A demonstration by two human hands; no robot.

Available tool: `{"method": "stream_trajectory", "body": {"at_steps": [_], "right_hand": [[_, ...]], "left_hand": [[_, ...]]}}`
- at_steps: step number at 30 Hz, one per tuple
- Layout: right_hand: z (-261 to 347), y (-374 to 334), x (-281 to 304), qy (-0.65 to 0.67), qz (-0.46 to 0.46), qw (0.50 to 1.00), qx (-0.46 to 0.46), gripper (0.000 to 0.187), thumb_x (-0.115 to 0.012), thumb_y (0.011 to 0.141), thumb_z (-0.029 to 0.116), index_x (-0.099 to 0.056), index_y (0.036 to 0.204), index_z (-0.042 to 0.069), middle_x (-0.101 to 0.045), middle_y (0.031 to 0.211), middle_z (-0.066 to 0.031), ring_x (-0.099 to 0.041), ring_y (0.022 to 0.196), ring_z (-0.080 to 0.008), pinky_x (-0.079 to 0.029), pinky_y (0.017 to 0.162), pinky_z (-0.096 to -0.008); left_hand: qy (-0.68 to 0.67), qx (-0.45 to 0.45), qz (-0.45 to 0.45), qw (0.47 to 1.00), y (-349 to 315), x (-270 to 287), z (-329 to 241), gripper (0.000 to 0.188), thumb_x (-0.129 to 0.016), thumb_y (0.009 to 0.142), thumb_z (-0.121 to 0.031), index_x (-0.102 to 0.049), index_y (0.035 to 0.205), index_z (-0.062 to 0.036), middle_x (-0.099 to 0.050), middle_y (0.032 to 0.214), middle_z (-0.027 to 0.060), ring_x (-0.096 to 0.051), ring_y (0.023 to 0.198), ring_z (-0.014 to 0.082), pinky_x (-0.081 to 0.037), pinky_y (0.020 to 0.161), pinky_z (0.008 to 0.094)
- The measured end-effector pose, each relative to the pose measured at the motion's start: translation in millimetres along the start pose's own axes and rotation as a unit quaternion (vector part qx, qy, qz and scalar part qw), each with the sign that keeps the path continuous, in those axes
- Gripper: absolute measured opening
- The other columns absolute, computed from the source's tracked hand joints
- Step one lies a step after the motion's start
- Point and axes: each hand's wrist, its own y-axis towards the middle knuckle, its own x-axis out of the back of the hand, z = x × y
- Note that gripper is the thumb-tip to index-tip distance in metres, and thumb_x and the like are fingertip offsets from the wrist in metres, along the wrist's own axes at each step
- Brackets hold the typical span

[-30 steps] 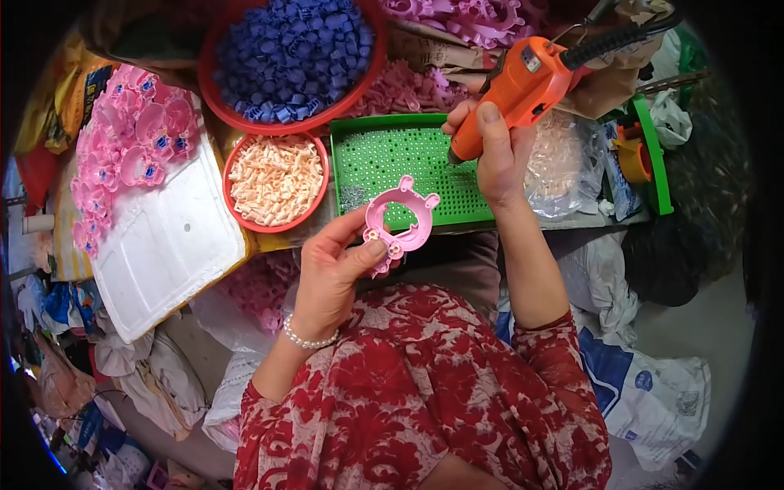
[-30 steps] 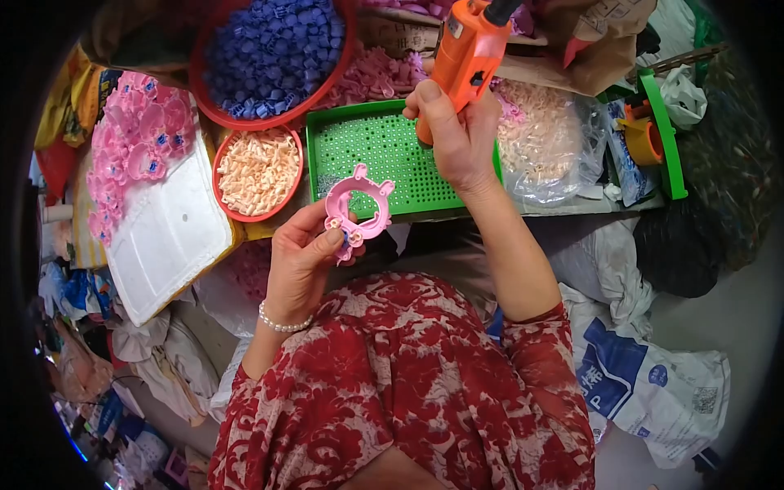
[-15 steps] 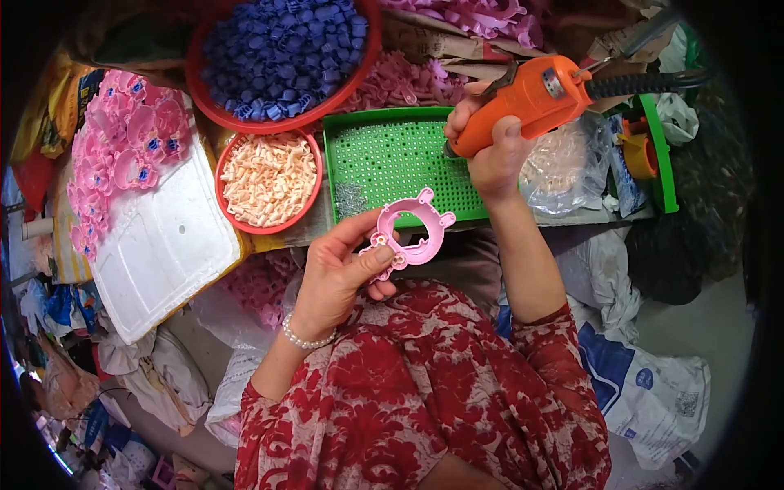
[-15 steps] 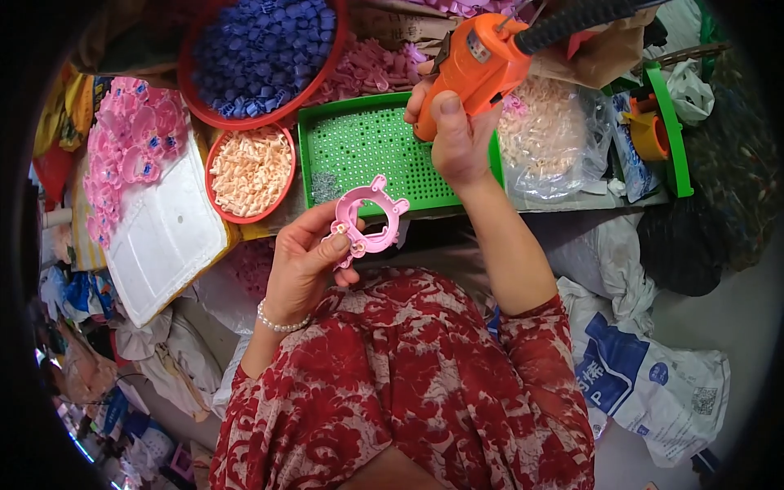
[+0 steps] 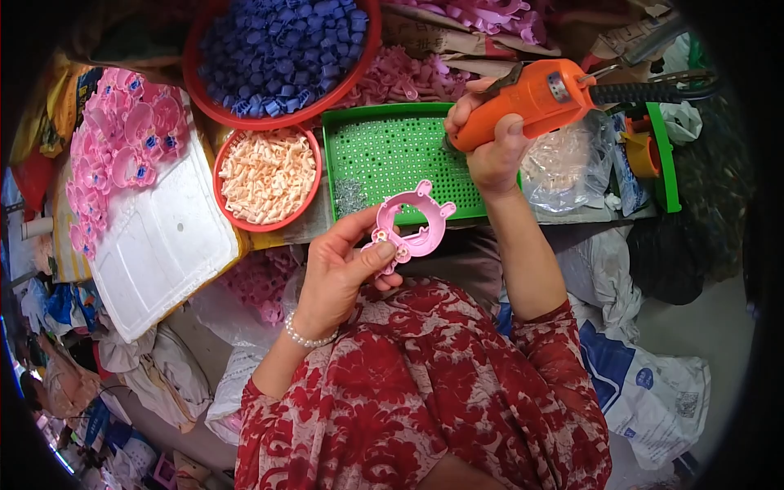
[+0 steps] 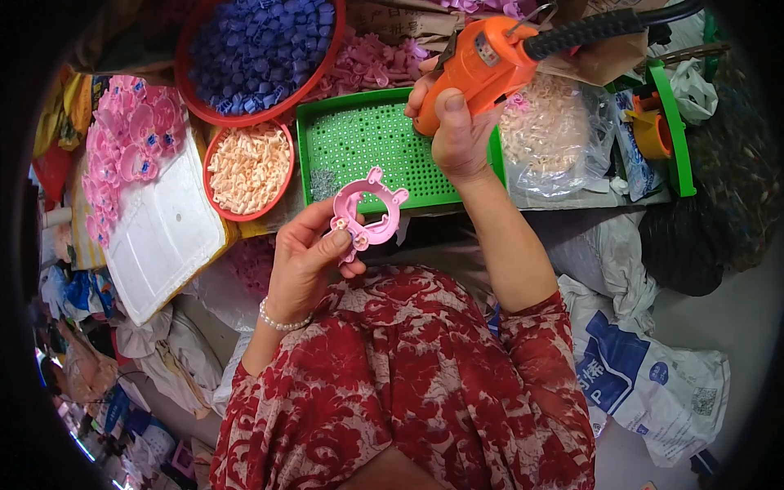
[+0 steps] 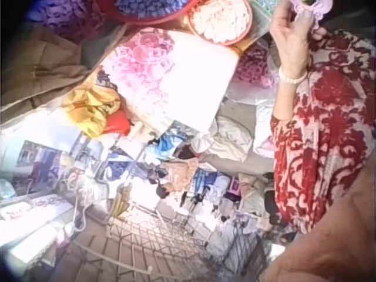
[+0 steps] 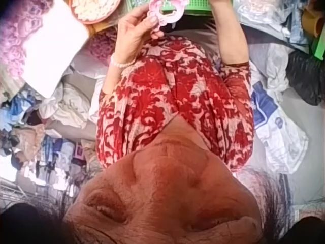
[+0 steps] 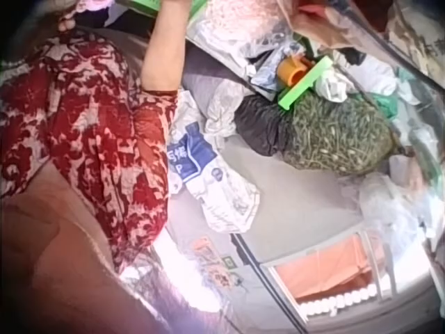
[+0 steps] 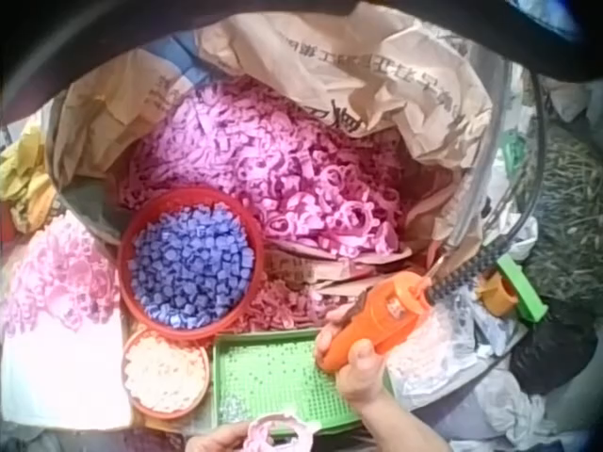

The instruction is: The recorder is manually assembling pink plastic toy frames by gluing and attaching small decorative accessories.

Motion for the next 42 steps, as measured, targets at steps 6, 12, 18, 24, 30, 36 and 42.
{"method": "stream_trajectory", "body": {"at_steps": [6, 12, 18, 24, 30, 36, 42], "right_hand": [[-0.4, 0.6, -0.2, -0.005, 0.003, 1.0, -0.003, 0.07, -0.055, 0.074, 0.067, -0.049, 0.104, 0.004, -0.052, 0.07, -0.0057, -0.049, 0.059, -0.0172, -0.041, 0.053, -0.0287], [2.4, -0.4, 0.1, -0.012, 0.007, 1.0, 0.001, 0.071, -0.053, 0.074, 0.068, -0.049, 0.104, 0.004, -0.051, 0.07, -0.0058, -0.049, 0.059, -0.0177, -0.041, 0.053, -0.0293], [19.5, 2.2, 1.4, -0.006, 0.008, 1.0, -0.014, 0.078, -0.049, 0.072, 0.073, -0.048, 0.106, 0.003, -0.051, 0.069, -0.0061, -0.049, 0.061, -0.0195, -0.042, 0.058, -0.0321], [55.6, 6.5, -4.3, 0.029, 0.01, 1.0, -0.003, 0.088, -0.045, 0.068, 0.08, -0.048, 0.11, 0.003, -0.05, 0.069, -0.0058, -0.049, 0.062, -0.0189, -0.04, 0.062, -0.033], [85.3, -9.5, -11.7, 0.175, 0.235, 0.952, 0.087, 0.094, -0.045, 0.066, 0.083, -0.046, 0.118, 0.004, -0.051, 0.08, -0.0046, -0.049, 0.069, -0.0177, -0.039, 0.067, -0.0329], [87.8, -34.9, -21.6, 0.169, 0.283, 0.941, 0.079, 0.092, -0.053, 0.069, 0.075, -0.041, 0.123, 0.001, -0.055, 0.086, -0.0079, -0.053, 0.074, -0.0209, -0.042, 0.071, -0.0361], [73.2, -50.3, -29.5, 0.22, 0.253, 0.94, 0.061, 0.089, -0.053, 0.071, 0.073, -0.043, 0.122, 0.001, -0.056, 0.086, -0.0092, -0.053, 0.074, -0.0219, -0.042, 0.071, -0.0366]], "left_hand": [[0.014, -0.014, -0.004, 1.0, 2.0, -0.6, 1.6, 0.045, -0.064, 0.084, -0.01, -0.047, 0.125, -0.0006, -0.061, 0.1, 0.0072, -0.06, 0.063, 0.0087, -0.05, 0.053, 0.019], [0.022, -0.015, -0.006, 1.0, 4.4, -2.3, 4.0, 0.047, -0.063, 0.084, -0.008, -0.044, 0.127, 0.0003, -0.061, 0.1, 0.0083, -0.06, 0.062, 0.0091, -0.05, 0.052, 0.018], [0.033, -0.041, -0.022, 0.998, 7.0, -9.5, 6.6, 0.059, -0.063, 0.083, -0.006, -0.034, 0.134, -0.0013, -0.056, 0.101, 0.0077, -0.062, 0.062, 0.0104, -0.05, 0.051, 0.0182], [0.08, -0.068, -0.016, 0.994, 12.9, -17.1, 10.4, 0.06, -0.062, 0.084, -0.006, -0.032, 0.136, -0.0014, -0.053, 0.097, 0.0052, -0.061, 0.062, 0.0085, -0.049, 0.05, 0.018], [0.098, -0.076, -0.035, 0.992, 13.0, -18.5, 13.1, 0.054, -0.062, 0.084, -0.005, -0.038, 0.132, 0.0022, -0.053, 0.099, 0.0066, -0.06, 0.063, 0.0073, -0.05, 0.051, 0.0181], [0.087, -0.101, -0.034, 0.99, 10.7, -24.5, 13.8, 0.052, -0.063, 0.082, -0.002, -0.041, 0.128, 0.0036, -0.052, 0.096, 0.0066, -0.059, 0.067, 0.0068, -0.05, 0.052, 0.0183], [0.099, -0.129, -0.037, 0.986, 9.5, -20.3, 21.4, 0.047, -0.064, 0.081, -0.001, -0.044, 0.123, 0.0049, -0.052, 0.091, 0.0066, -0.059, 0.068, 0.0077, -0.048, 0.053, 0.0189]]}}
